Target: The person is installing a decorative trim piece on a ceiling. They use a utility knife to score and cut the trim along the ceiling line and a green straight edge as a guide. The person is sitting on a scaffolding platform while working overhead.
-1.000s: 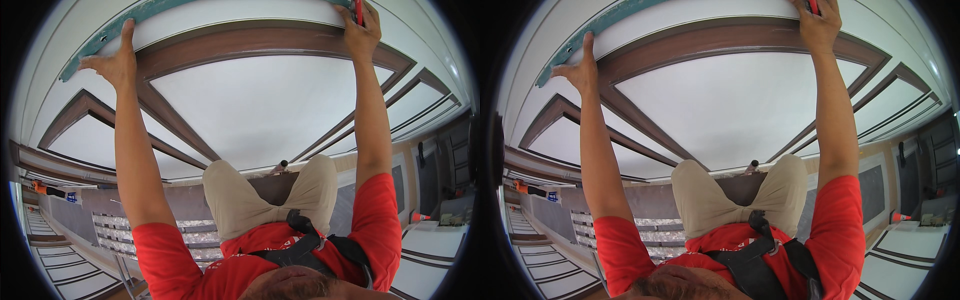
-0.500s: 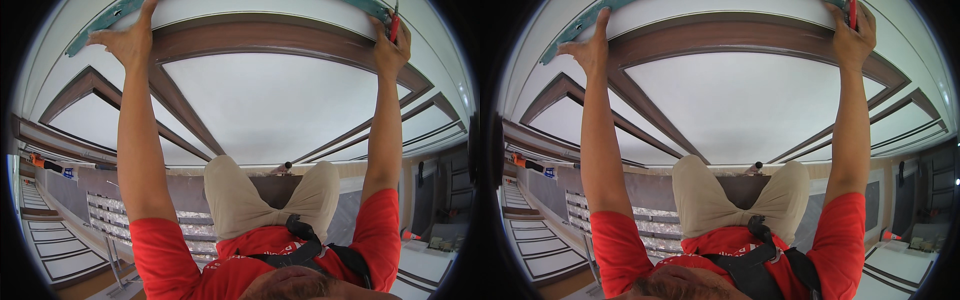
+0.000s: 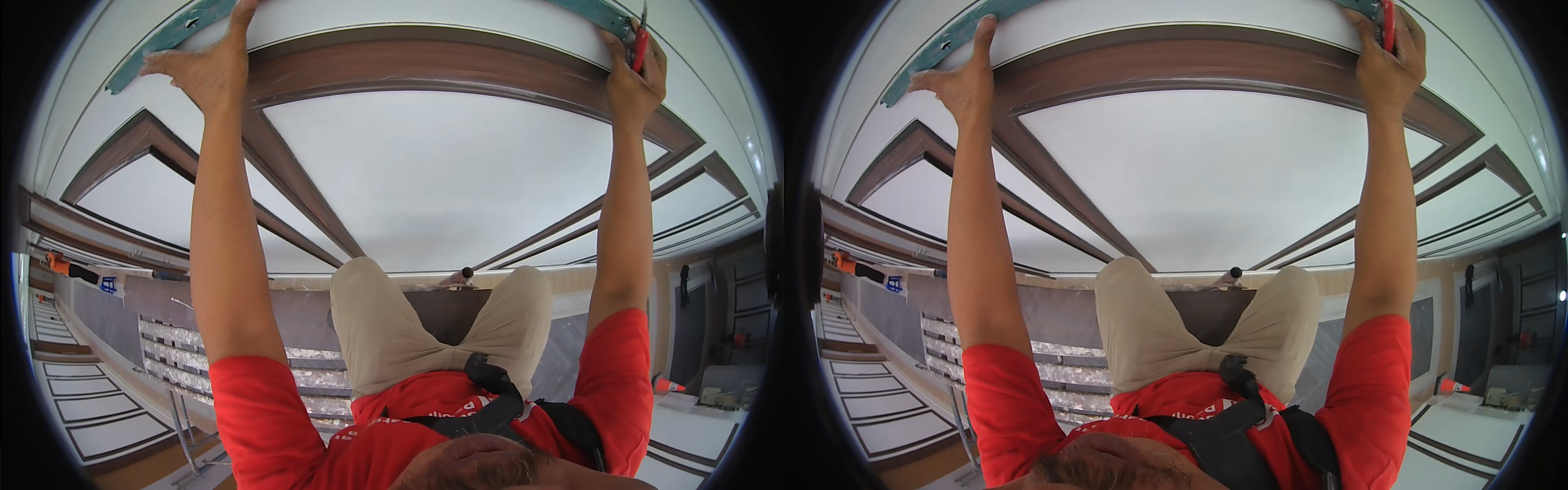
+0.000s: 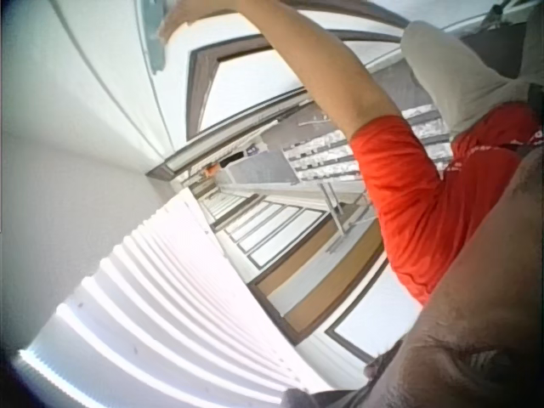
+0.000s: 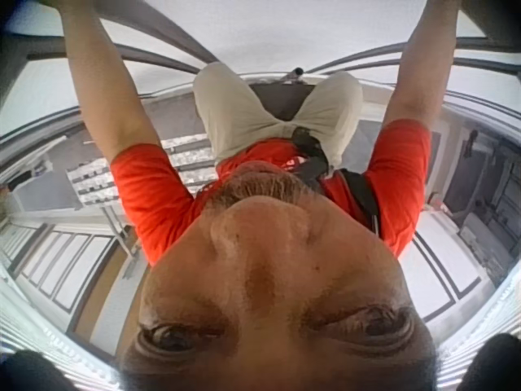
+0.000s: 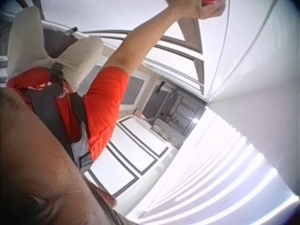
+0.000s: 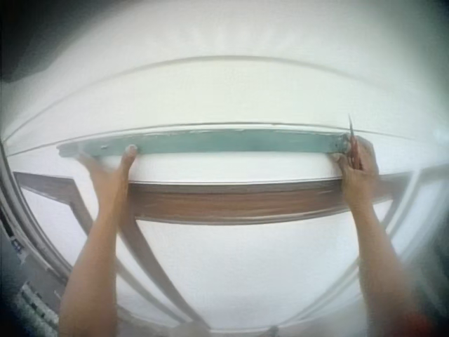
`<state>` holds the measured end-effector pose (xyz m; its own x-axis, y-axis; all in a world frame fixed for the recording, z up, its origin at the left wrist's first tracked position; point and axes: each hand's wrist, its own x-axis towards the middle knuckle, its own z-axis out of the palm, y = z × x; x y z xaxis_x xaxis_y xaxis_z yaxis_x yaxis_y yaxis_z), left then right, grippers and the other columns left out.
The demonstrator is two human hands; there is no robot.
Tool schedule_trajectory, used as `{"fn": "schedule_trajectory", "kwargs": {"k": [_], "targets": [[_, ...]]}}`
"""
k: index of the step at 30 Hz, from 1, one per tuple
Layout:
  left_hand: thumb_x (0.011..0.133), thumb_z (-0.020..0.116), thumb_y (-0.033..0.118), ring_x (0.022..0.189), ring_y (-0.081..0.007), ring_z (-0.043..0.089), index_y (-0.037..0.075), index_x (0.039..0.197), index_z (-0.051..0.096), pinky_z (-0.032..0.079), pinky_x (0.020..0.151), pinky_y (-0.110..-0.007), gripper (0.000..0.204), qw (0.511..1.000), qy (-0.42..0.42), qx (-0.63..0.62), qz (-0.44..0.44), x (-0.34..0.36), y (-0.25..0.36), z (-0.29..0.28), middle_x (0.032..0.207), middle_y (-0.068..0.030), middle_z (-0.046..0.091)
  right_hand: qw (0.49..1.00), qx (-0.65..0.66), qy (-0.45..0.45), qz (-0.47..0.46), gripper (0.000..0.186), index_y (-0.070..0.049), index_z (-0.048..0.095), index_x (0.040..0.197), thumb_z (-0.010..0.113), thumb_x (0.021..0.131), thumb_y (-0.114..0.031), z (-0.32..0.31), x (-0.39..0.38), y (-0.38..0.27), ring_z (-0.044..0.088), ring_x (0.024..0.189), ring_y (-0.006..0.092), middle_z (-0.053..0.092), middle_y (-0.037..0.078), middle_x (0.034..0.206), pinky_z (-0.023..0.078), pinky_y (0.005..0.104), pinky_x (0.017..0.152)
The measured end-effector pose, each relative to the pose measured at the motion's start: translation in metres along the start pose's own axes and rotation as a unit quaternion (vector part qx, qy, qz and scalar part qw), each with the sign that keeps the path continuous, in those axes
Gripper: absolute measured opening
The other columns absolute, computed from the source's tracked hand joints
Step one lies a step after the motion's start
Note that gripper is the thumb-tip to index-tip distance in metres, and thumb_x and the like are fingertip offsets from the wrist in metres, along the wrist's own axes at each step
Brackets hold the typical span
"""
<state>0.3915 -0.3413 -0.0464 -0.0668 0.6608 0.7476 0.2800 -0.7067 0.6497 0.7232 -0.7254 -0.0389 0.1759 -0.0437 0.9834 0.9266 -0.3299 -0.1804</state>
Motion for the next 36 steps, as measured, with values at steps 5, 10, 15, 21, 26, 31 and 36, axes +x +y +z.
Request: {"fn": "schedule_trajectory", "kwargs": {"k": [5, 10, 15, 21, 26, 31, 36], "targets": [[0.057, 0.08, 0.086, 0.154, -0.0505, 0.004, -0.02, 0.148, -0.022, 0.007, 0.129, -0.044, 0.172, 1.0, -0.01, 0.018, -0.002, -0.002, 0.003, 0.003, 0.16, -0.0436, -0.01, 0.999, 0.014, 0.01, -0.036, 0.041, -0.01, 0.077, 0.12, 0.087, 0.085, -0.029, 0.004, 0.0, 0.009, 0.067, 0.103, 0.0171, 0.068, 0.006, 0.117, 0.052, 0.0301, 0.092], [0.056, 0.08, 0.086, 0.155, -0.0489, 0.002, -0.02, 0.148, -0.023, 0.005, 0.128, -0.045, 0.174, 1.0, -0.013, 0.006, -0.001, -0.003, 0.006, -0.001, 0.161, -0.0421, -0.011, 0.999, 0.021, 0.007, -0.036, 0.041, -0.01, 0.076, 0.12, 0.087, 0.084, -0.028, 0.005, -0.001, 0.005, 0.067, 0.102, 0.018, 0.068, 0.007, 0.118, 0.053, 0.0306, 0.091], [0.056, 0.076, 0.089, 0.155, -0.0491, 0.002, -0.018, 0.151, -0.018, 0.007, 0.128, -0.049, 0.172, 1.0, -0.009, 0.001, -0.008, -0.007, 0.008, -0.005, 0.163, -0.0395, -0.009, 0.998, -0.043, -0.034, 0.006, 0.042, -0.007, 0.074, 0.121, 0.087, 0.084, -0.021, -0.011, 0.0, -0.018, 0.068, 0.102, 0.0221, 0.067, 0.01, 0.119, 0.056, 0.0327, 0.086], [0.057, 0.077, 0.087, 0.155, -0.0502, -0.003, -0.02, 0.152, -0.011, 0.005, 0.127, -0.053, 0.168, 1.0, -0.013, 0.026, -0.008, -0.015, 0.025, -0.003, 0.161, -0.0424, -0.009, 0.987, 0.142, -0.057, -0.057, 0.055, -0.009, 0.065, 0.138, 0.085, 0.086, -0.016, -0.008, 0.002, -0.08, 0.066, 0.08, 0.0156, 0.072, 0.015, 0.112, 0.056, 0.0276, 0.078], [0.053, 0.08, 0.087, 0.155, -0.0506, -0.006, -0.022, 0.152, -0.006, 0.005, 0.126, -0.058, 0.17, 1.0, 0.008, -0.021, -0.013, -0.017, 0.029, -0.005, 0.16, -0.0444, -0.006, 0.924, 0.165, -0.345, 0.015, 0.058, -0.007, 0.054, 0.141, 0.067, 0.097, -0.042, 0.018, 0.022, -0.23, 0.065, 0.083, 0.0289, 0.069, 0.016, 0.1, 0.052, 0.0391, 0.079], [0.065, 0.086, 0.065, 0.155, -0.052, -0.004, -0.02, 0.153, -0.003, 0.006, 0.125, -0.062, 0.151, 0.999, 0.021, -0.028, -0.003, -0.015, 0.029, -0.006, 0.16, -0.0446, -0.001, 0.894, 0.225, -0.302, -0.24, 0.055, -0.004, 0.053, 0.14, 0.066, 0.096, -0.034, 0.091, 0.025, -0.307, 0.07, 0.092, 0.041, 0.069, 0.023, 0.103, 0.055, 0.0463, 0.079], [0.079, 0.081, 0.044, 0.155, -0.0519, -0.006, -0.018, 0.154, -0.002, 0.007, 0.123, -0.064, 0.127, 0.999, 0.006, -0.026, 0.017, -0.016, 0.02, -0.007, 0.16, -0.0439, 0.003, 0.877, 0.078, -0.358, -0.312, 0.05, -0.006, 0.055, 0.139, 0.064, 0.097, -0.032, 0.142, 0.032, -0.378, 0.073, 0.085, 0.0346, 0.071, 0.02, 0.098, 0.058, 0.0436, 0.074]]}}
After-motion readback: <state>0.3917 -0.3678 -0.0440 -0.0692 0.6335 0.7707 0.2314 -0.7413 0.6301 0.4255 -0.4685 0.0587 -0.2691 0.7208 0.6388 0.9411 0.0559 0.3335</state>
